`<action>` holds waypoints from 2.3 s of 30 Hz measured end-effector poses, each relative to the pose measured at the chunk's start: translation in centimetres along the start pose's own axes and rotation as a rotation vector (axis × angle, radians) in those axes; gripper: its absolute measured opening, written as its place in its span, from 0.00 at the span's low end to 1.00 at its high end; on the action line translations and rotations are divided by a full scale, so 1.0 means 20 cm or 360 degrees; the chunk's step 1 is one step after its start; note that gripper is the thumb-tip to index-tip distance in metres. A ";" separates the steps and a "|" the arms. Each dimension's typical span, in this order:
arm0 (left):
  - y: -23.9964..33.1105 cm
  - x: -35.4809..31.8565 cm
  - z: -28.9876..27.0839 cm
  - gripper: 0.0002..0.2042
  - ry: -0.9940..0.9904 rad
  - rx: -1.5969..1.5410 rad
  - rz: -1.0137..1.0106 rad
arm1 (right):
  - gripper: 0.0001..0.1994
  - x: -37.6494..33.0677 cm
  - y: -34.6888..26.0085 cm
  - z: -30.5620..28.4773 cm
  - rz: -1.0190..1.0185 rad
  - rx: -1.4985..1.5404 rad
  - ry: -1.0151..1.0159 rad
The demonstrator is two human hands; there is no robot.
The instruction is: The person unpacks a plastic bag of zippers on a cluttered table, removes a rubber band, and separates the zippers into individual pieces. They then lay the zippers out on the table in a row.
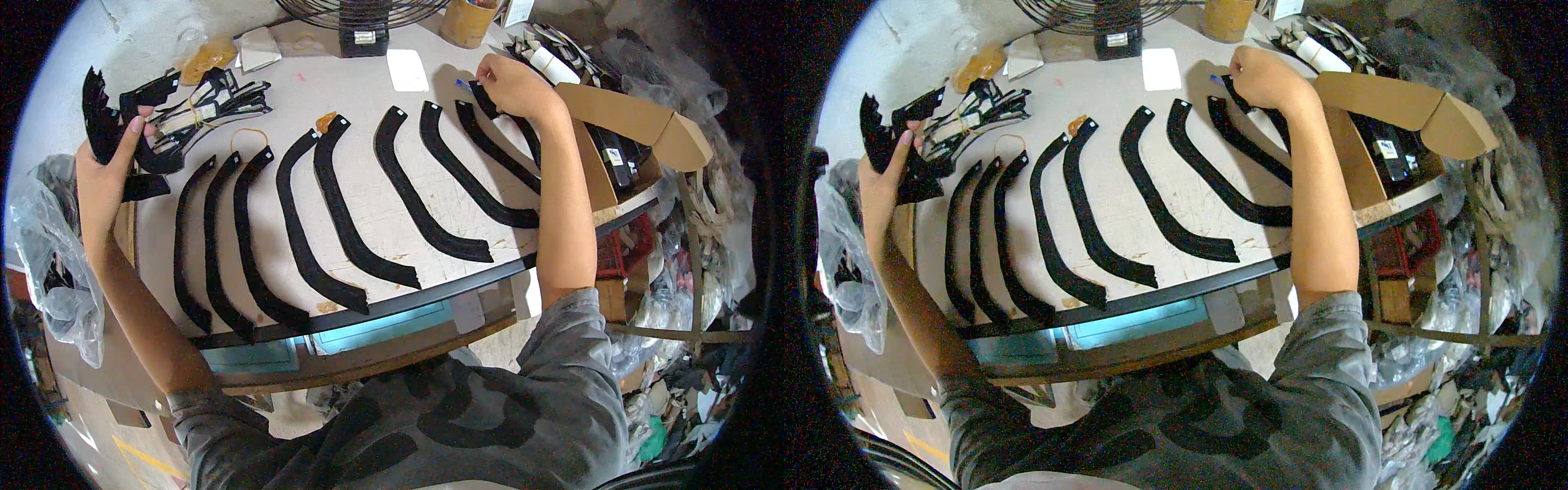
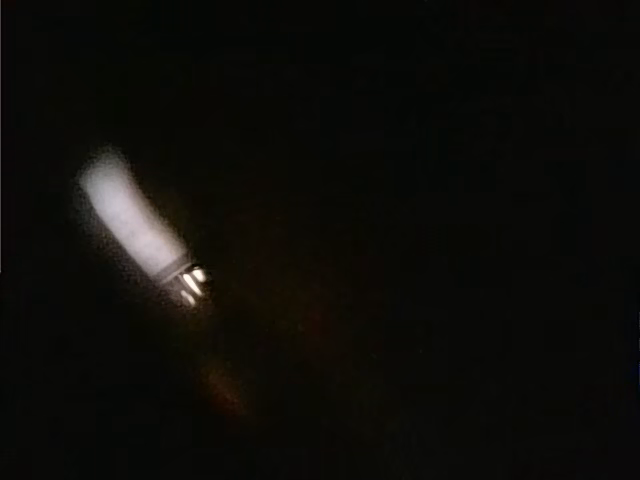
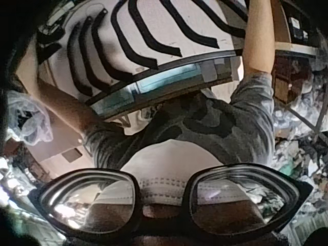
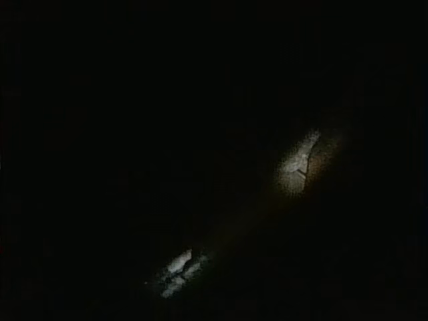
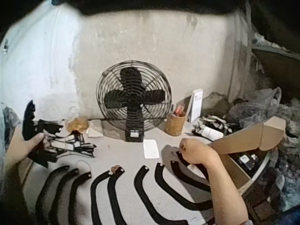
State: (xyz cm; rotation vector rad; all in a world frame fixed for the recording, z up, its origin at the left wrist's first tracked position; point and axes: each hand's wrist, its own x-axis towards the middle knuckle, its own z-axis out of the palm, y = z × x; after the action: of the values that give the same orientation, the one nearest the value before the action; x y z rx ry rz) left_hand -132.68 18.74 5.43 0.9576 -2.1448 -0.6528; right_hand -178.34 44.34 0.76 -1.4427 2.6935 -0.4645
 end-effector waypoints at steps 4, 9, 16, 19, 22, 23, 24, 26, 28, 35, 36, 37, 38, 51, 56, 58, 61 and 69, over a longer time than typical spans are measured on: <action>-0.01 -0.02 0.01 0.12 0.0010 -0.0130 0.0080 | 0.13 0.05 0.07 0.04 -0.0072 0.0038 -0.0057; 0.06 -0.04 0.01 0.13 -0.0027 -0.0237 0.0149 | 0.11 0.05 0.15 0.04 -0.0091 0.0157 0.0079; 0.08 -0.08 -0.03 0.12 -0.0050 -0.0485 0.0215 | 0.10 0.04 0.05 0.01 -0.0258 0.0022 0.0272; 0.10 -0.10 -0.03 0.12 -0.0061 -0.0571 0.0292 | 0.11 0.01 -0.03 0.01 -0.0350 0.0056 0.0502; 0.08 -0.10 -0.03 0.11 -0.0104 -0.0640 0.0360 | 0.11 -0.02 -0.08 -0.01 -0.0321 -0.0055 0.0363; 0.07 -0.10 -0.03 0.11 -0.0126 -0.0661 0.0376 | 0.10 -0.02 -0.07 0.00 -0.0319 -0.0052 0.0289; 0.08 -0.10 -0.03 0.11 -0.0123 -0.0636 0.0367 | 0.10 -0.02 -0.05 0.01 -0.0316 -0.0049 0.0215; 0.10 -0.11 -0.03 0.11 -0.0130 -0.0593 0.0351 | 0.10 -0.02 -0.02 0.02 -0.0325 -0.0050 0.0151; 0.11 -0.11 -0.02 0.10 -0.0124 -0.0540 0.0383 | 0.10 -0.02 0.00 0.01 -0.0352 -0.0057 0.0168; 0.17 -0.15 -0.01 0.08 -0.0076 -0.0375 0.0445 | 0.12 -0.03 -0.17 0.00 -0.0629 0.0318 0.0547; 0.18 -0.16 0.00 0.07 -0.0087 -0.0366 0.0437 | 0.12 -0.06 -0.23 -0.02 -0.0618 0.0349 0.0563; 0.22 -0.17 0.00 0.07 -0.0101 -0.0205 0.0537 | 0.13 -0.10 -0.30 -0.04 -0.0605 0.0376 0.0583; 0.25 -0.16 0.02 0.07 -0.0121 -0.0049 0.0642 | 0.14 -0.13 -0.34 -0.04 -0.0690 0.0514 0.0564; 0.37 -0.21 0.21 0.22 -0.0525 -0.0146 0.1102 | 0.06 -0.36 -0.70 0.06 -0.1252 0.1415 0.0126; 0.37 -0.22 0.26 0.21 -0.0358 -0.0212 0.1114 | 0.13 -0.32 -0.66 0.03 -0.1273 0.1644 0.0242; 0.40 -0.21 0.25 0.22 -0.0328 -0.0153 0.1189 | 0.17 -0.30 -0.63 0.01 -0.1230 0.1687 0.0234; 0.40 -0.21 0.24 0.23 -0.0314 -0.0029 0.1245 | 0.22 -0.30 -0.62 0.01 -0.1038 0.1745 0.0263; 0.36 -0.20 0.23 0.29 -0.0531 -0.0128 0.1145 | 0.15 -0.35 -0.69 0.04 -0.1035 0.1725 -0.0022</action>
State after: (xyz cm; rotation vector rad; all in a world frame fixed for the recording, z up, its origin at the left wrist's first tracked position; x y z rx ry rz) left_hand -137.33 26.90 5.79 -0.0098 -2.5035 -0.5432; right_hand -163.13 42.79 3.19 -1.7431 1.3431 -1.5715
